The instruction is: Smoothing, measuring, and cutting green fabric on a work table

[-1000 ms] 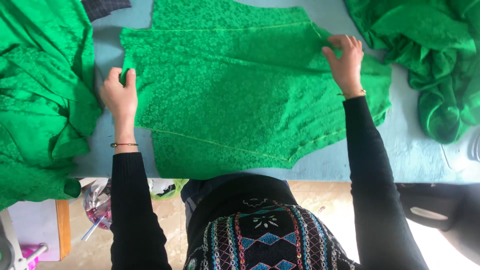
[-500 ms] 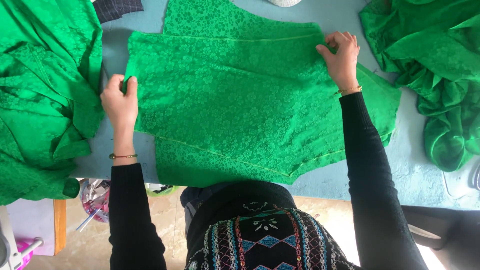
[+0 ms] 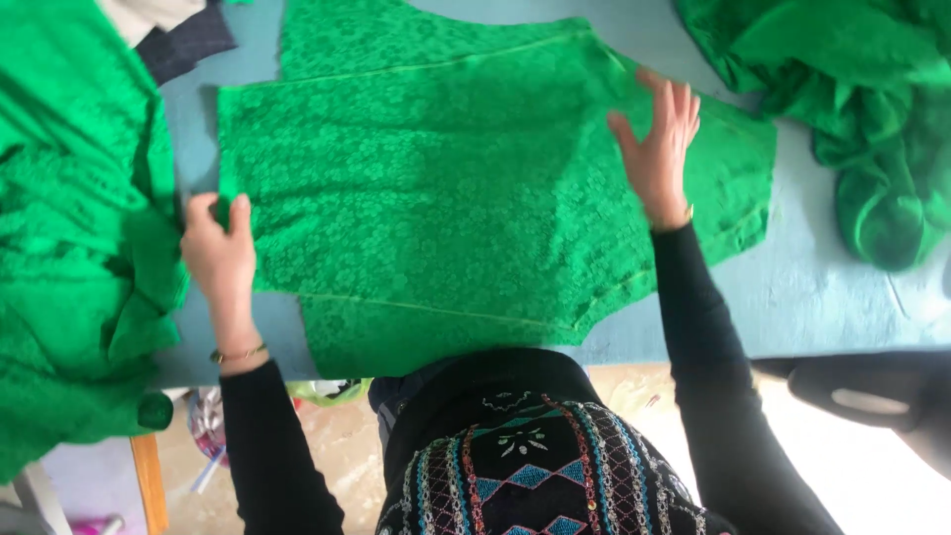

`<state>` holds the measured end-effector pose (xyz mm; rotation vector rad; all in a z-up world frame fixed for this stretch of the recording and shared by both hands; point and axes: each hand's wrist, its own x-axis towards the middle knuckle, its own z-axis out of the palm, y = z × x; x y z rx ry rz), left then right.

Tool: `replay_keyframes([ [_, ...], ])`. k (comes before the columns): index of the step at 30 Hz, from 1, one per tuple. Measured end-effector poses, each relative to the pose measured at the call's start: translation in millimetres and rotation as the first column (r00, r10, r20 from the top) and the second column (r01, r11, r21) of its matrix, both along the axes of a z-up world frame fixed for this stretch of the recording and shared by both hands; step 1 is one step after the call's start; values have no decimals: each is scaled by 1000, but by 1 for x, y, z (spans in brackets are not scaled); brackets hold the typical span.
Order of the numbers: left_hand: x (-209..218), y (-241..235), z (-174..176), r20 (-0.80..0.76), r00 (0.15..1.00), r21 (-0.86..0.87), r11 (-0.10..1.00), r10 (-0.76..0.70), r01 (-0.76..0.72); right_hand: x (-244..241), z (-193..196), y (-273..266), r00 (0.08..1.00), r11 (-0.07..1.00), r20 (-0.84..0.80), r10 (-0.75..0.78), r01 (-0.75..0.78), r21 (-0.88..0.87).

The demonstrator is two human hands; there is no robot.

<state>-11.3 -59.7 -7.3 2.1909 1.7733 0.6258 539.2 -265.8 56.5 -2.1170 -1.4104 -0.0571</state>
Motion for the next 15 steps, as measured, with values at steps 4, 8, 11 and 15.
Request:
replay_keyframes([
  [4,-21,-19,7,39,998,-94,994,-57,61,-43,9,-100,994,992,12,-111,112,-54],
  [8,-27,-42,29,154,984,-193,974,-84,114,-79,6,-188,960,962,-69,-270,267,-49],
  [11,-27,-51,36,246,967,-260,957,-63,129,-100,-1,-229,921,926,-98,-377,377,-26],
  [15,-26,-58,45,301,952,-308,938,-64,160,-121,-6,-256,897,905,-120,-426,424,-39],
])
